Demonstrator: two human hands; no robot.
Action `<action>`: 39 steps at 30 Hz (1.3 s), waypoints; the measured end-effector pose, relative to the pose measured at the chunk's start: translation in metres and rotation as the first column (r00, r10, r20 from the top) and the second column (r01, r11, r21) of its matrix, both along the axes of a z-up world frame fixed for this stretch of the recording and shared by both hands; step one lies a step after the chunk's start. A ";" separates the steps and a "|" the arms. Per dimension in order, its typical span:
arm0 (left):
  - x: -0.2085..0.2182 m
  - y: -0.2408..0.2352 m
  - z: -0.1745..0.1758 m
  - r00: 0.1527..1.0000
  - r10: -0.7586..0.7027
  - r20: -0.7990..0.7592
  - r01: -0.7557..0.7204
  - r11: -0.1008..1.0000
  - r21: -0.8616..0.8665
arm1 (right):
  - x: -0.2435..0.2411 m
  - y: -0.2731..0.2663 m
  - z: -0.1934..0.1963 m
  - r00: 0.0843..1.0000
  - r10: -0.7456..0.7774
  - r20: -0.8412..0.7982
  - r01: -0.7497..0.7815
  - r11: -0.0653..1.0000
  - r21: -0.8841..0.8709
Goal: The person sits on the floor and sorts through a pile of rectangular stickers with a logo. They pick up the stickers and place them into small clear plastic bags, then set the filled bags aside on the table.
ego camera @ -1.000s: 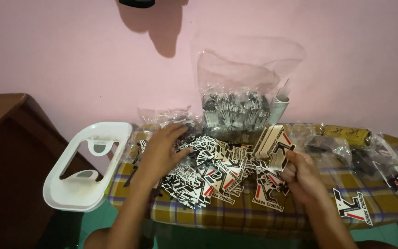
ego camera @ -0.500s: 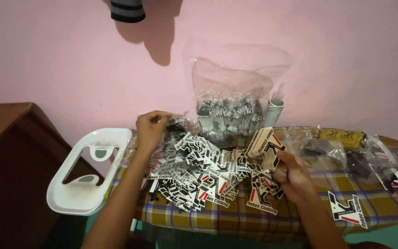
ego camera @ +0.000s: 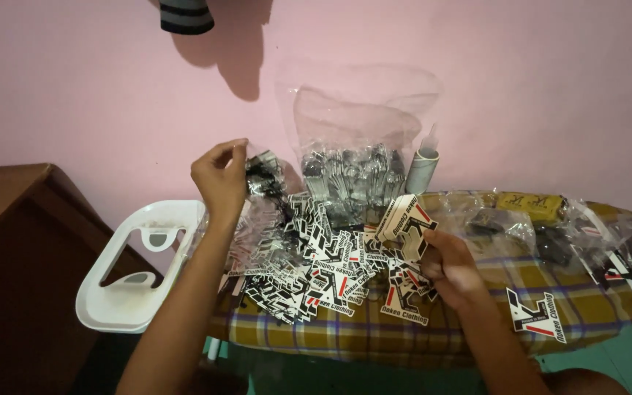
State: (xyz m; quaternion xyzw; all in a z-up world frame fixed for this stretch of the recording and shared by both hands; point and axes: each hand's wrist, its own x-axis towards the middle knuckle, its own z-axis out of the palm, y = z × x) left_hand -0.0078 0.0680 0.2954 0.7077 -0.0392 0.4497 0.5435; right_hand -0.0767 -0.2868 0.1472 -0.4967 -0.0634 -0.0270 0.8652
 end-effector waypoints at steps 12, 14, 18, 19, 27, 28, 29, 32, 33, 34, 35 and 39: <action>-0.018 0.000 0.049 0.990 0.005 0.138 0.005 0.998 -0.069 | -0.003 -0.008 0.008 0.997 -0.060 -0.051 0.060 0.998 -0.012; -0.023 -0.005 0.054 0.994 -0.027 0.104 0.036 0.996 -0.084 | -0.005 -0.006 0.010 0.997 -0.048 -0.068 0.048 0.999 -0.005; -0.037 -0.020 0.066 0.997 -0.027 0.074 0.037 0.990 -0.135 | -0.007 -0.003 0.016 0.992 -0.069 -0.102 0.066 0.997 -0.034; -0.040 -0.024 0.071 0.997 -0.042 0.071 0.054 0.983 -0.177 | -0.007 -0.003 0.017 0.991 -0.074 -0.107 0.071 0.997 -0.037; -0.050 -0.059 0.080 0.979 -0.205 -0.002 0.191 0.913 -0.361 | -0.026 -0.008 0.046 0.975 -0.186 -0.125 0.180 0.982 -0.062; -0.051 -0.065 0.078 0.970 -0.244 0.005 0.223 0.879 -0.422 | -0.031 -0.008 0.055 0.966 -0.213 -0.144 0.208 0.977 -0.047; -0.058 -0.073 0.077 0.969 -0.247 0.003 0.225 0.877 -0.425 | -0.024 -0.016 0.045 0.966 -0.216 -0.145 0.211 0.976 -0.049; -0.073 -0.096 0.068 0.923 -0.353 -0.150 0.206 0.786 -0.583 | -0.015 -0.034 0.031 0.967 -0.222 -0.128 0.217 0.975 -0.053; -0.072 -0.102 0.062 0.904 -0.384 -0.189 0.196 0.764 -0.614 | -0.018 -0.034 0.037 0.963 -0.231 -0.140 0.227 0.973 -0.044; -0.072 -0.108 0.056 0.882 -0.415 -0.225 0.185 0.742 -0.644 | -0.022 -0.034 0.042 0.959 -0.240 -0.151 0.238 0.971 -0.034; -0.073 -0.116 0.049 0.880 -0.417 -0.227 0.187 0.744 -0.642 | -0.022 -0.037 0.044 0.958 -0.242 -0.152 0.240 0.970 -0.031; -0.098 -0.151 0.033 0.846 -0.496 -0.193 0.184 0.613 -0.768 | -0.017 -0.054 0.048 0.955 -0.222 -0.197 0.218 0.975 -0.046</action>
